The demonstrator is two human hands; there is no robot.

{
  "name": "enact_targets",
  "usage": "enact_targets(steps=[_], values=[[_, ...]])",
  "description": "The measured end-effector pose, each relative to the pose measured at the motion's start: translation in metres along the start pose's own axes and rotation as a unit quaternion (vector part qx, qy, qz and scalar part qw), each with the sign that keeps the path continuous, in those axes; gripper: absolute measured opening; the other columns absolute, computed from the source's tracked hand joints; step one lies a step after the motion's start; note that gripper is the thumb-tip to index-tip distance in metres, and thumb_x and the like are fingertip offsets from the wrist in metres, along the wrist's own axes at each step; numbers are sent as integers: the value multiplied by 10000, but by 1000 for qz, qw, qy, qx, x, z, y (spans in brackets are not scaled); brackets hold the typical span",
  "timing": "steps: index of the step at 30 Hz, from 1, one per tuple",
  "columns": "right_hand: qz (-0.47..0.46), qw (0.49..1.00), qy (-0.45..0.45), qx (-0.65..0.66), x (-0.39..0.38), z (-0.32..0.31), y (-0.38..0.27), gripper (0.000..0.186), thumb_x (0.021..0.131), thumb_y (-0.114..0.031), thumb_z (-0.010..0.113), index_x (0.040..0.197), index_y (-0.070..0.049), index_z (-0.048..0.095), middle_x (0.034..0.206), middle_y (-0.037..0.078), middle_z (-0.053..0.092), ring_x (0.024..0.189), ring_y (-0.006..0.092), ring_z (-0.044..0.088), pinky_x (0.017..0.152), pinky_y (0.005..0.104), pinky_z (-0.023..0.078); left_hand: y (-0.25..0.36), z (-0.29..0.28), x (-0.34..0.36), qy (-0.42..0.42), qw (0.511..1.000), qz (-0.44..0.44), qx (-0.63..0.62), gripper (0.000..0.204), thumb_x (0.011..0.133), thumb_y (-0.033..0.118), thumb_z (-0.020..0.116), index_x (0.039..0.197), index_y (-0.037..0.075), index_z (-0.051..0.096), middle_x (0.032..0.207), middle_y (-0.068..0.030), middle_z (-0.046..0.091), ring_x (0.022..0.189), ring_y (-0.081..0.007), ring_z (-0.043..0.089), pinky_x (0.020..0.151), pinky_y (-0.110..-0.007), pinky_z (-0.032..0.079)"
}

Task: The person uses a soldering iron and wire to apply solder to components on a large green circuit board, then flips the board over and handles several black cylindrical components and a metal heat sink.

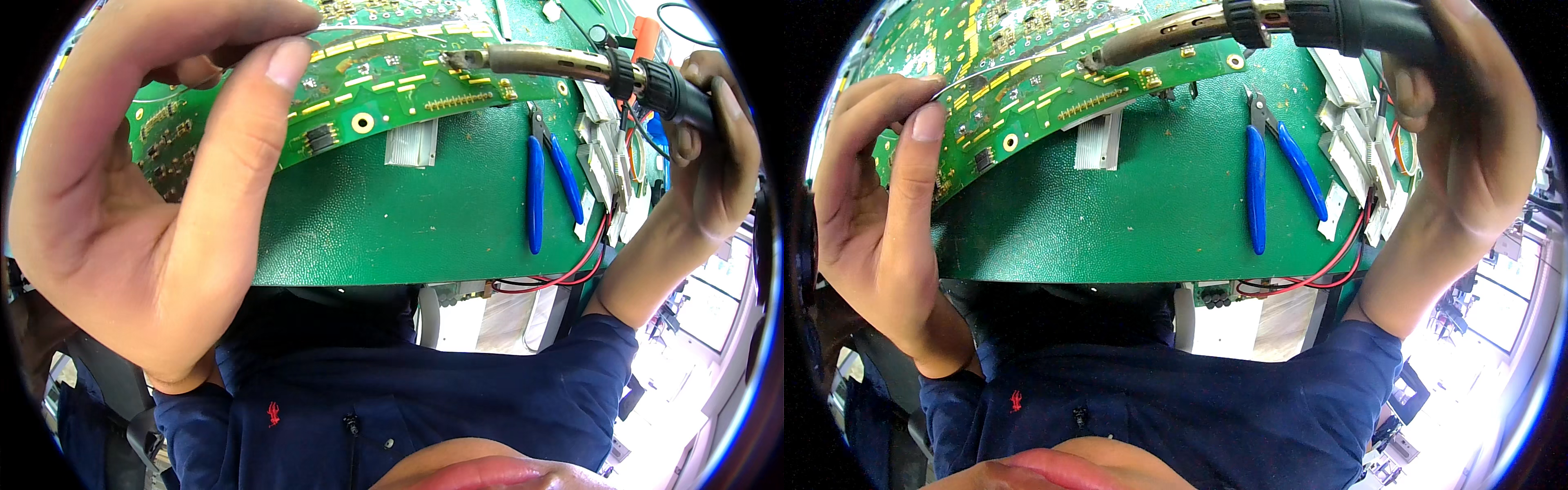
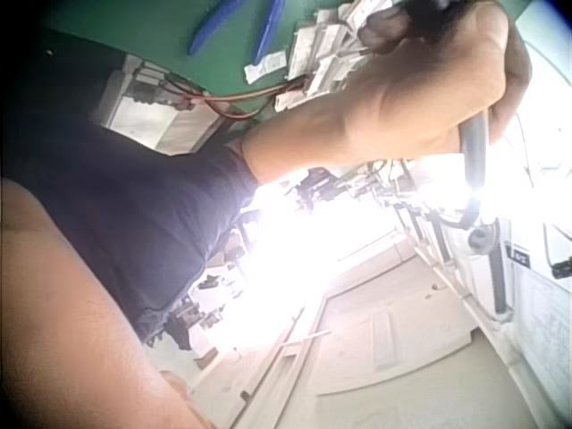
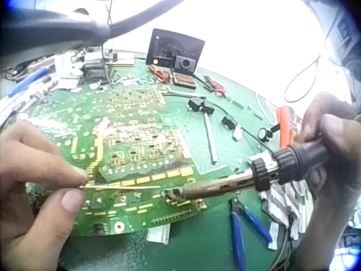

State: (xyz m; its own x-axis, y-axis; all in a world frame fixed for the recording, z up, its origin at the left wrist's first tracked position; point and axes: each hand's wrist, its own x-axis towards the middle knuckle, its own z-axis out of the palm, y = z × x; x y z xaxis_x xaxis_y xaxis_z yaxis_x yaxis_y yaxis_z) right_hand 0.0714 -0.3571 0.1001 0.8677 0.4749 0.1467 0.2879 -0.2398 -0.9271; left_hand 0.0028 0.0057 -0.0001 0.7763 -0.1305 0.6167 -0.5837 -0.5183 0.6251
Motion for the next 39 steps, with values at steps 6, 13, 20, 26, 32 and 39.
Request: enact_targets(steps=[6, 13, 20, 26, 32, 39], values=[[-62, 990, 64, -109, -2, 7, 2, 375, 988, -212, 412, 1115, 119, 534, 911, 132, 532, 600, 58, 463, 638, 176, 393, 6, 5, 0, -4, 1000, -16, -2, 134, 876, -50, 642, 1009, -50, 656, 1013, -120, 651, 966, -185, 583, 890, -272, 425], [-31, 998, 35, -49, -6, -3, 2, 391, 987, -222, 406, 1123, 125, 527, 959, 139, 525, 602, 63, 463, 680, 177, 395, 8, 5, 1, -14, 1000, -9, 18, 134, 867, -45, 654, 1001, -44, 669, 1003, -122, 642, 973, -192, 585, 892, -275, 423], [-49, 994, 30, -96, -5, 2, -2, 404, 986, -228, 410, 1137, 132, 512, 954, 146, 519, 609, 67, 456, 668, 183, 385, 7, 3, 2, -25, 998, 16, 52, 150, 851, -52, 667, 1000, -41, 677, 1003, -125, 647, 987, -205, 593, 910, -290, 425], [-38, 994, 48, -86, -7, 3, 0, 413, 973, -238, 417, 1143, 125, 515, 956, 153, 518, 606, 70, 455, 661, 177, 381, 5, 2, 2, -30, 998, 19, 47, 155, 850, -52, 668, 1004, -38, 682, 1001, -122, 656, 994, -206, 597, 922, -299, 427], [-39, 994, 34, -101, -6, -1, -1, 434, 975, -255, 410, 1141, 134, 510, 941, 150, 517, 591, 63, 447, 620, 171, 376, 4, 2, 1, -23, 998, 19, 49, 157, 852, -46, 671, 1008, -35, 686, 999, -117, 659, 998, -204, 598, 926, -298, 427], [-30, 996, 6, -78, -6, -2, -4, 422, 991, -239, 395, 1149, 142, 489, 872, 122, 499, 592, 59, 439, 607, 170, 361, 4, 1, 2, -34, 997, 30, 59, 155, 856, -37, 674, 1010, -31, 688, 1001, -115, 661, 994, -201, 600, 924, -296, 428]])
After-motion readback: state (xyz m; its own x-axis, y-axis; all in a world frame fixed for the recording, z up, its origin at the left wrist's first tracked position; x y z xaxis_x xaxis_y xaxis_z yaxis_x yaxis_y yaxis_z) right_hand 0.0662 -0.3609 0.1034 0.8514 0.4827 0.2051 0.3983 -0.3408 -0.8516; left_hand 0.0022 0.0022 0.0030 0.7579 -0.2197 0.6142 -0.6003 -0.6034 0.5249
